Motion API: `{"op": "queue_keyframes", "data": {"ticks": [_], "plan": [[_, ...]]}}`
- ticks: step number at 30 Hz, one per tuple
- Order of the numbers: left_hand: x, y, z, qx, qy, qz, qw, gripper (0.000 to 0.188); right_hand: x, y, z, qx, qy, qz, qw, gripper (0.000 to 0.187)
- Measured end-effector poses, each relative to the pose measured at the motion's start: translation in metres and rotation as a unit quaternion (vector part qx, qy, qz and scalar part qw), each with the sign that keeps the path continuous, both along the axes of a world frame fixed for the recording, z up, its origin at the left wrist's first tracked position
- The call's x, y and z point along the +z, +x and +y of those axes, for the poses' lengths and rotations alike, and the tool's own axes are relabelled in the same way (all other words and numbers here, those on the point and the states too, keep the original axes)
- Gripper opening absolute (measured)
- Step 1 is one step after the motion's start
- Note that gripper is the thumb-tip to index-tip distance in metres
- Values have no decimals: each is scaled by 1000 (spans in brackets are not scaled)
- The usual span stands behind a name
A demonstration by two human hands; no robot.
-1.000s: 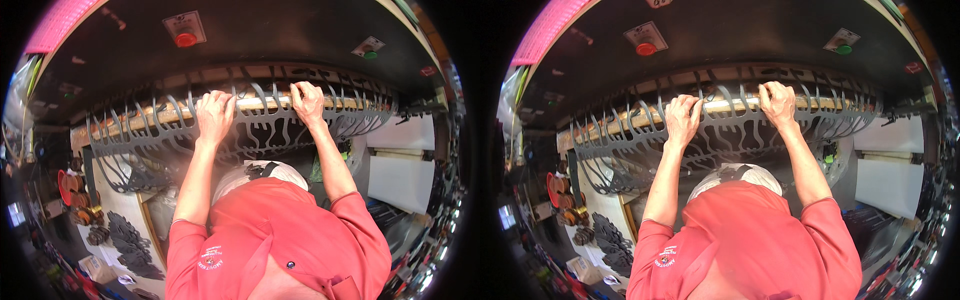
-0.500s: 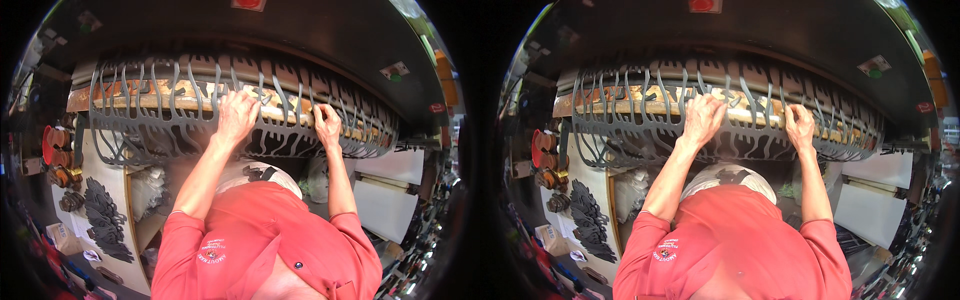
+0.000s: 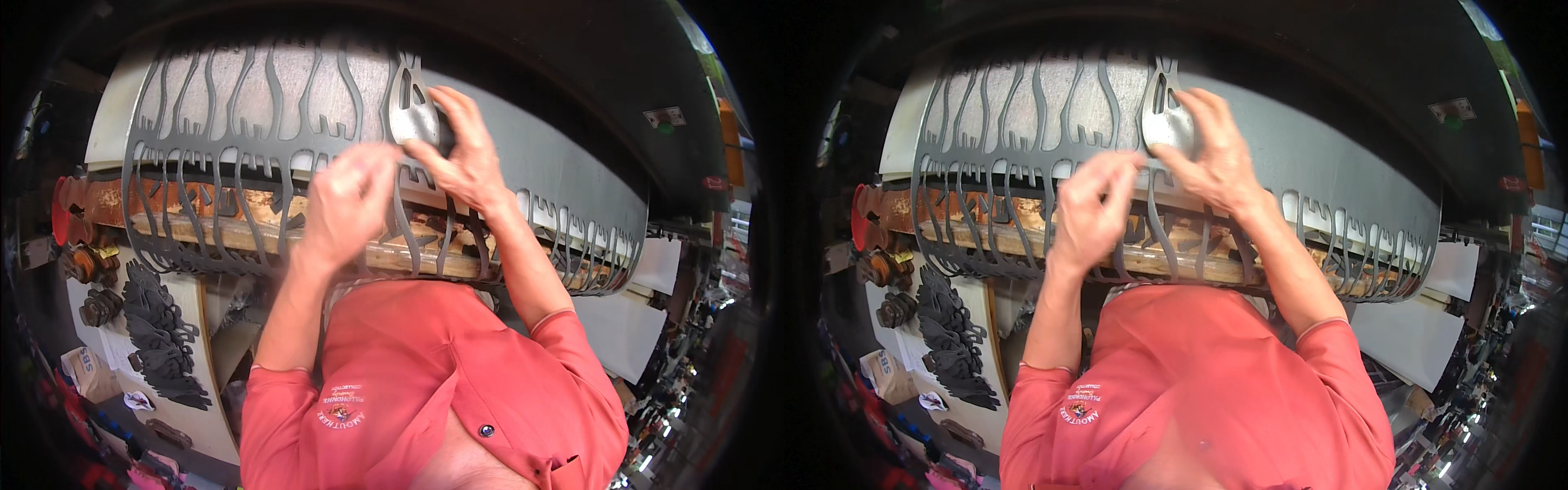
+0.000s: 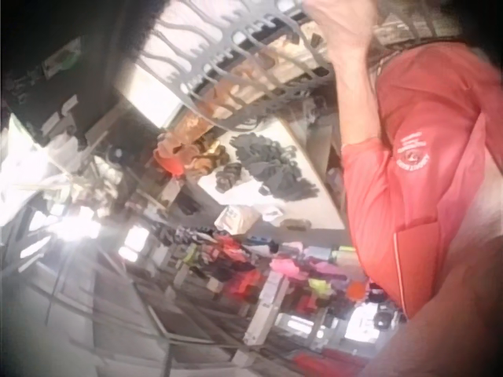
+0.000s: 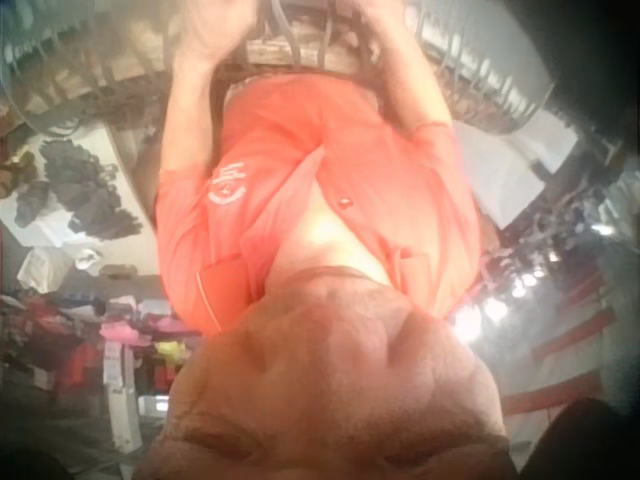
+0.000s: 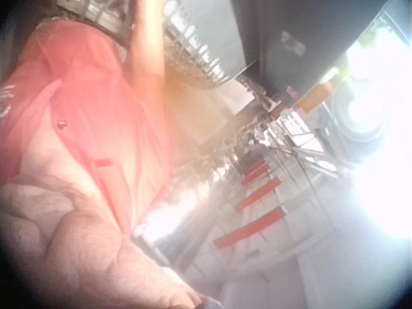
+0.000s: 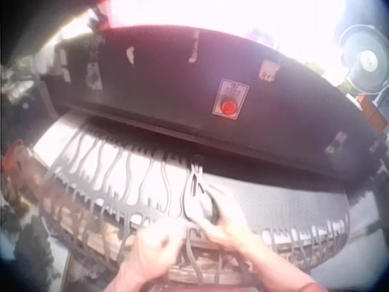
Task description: The person repeatedly rubs the edges and surfaces of small dark metal parts with a sanding block on a workbench. The person flips and repositions each part to sand different sides, then places the finished parts on the bench.
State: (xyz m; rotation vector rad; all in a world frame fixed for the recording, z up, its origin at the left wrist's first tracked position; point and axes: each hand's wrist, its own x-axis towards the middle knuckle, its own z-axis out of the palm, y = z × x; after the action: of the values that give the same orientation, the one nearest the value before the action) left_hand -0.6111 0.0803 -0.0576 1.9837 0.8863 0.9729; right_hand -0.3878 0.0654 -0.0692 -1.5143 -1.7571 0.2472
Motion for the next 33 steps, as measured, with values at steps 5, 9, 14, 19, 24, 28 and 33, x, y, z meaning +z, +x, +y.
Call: {"op": "queue_keyframes", "data": {"ticks": [5, 9, 14, 19, 24, 28, 33], "plan": [[-25, 34, 57, 81, 74, 29, 994, 39, -26, -37, 33, -24, 42, -41, 998, 67], [-42, 38, 52, 92, 156, 98, 979, 49, -21, -25, 26, -22, -3, 94, 995, 58], [-43, 37, 52, 82, 202, 135, 967, 41, 33, 23, 41, 4, -146, 368, 919, 56], [-38, 41, 53, 89, 196, 150, 965, 39, 68, 73, 69, 49, -231, 464, 854, 45], [-39, 40, 51, 100, 179, 144, 968, 47, 74, 88, 55, 63, -188, 534, 822, 48], [-36, 41, 52, 101, 148, 150, 972, 48, 101, 113, 14, 98, -87, 595, 793, 68], [-4, 57, 47, 155, 179, 117, 964, 42, 94, 106, -24, 43, 12, 564, 825, 70]]}}
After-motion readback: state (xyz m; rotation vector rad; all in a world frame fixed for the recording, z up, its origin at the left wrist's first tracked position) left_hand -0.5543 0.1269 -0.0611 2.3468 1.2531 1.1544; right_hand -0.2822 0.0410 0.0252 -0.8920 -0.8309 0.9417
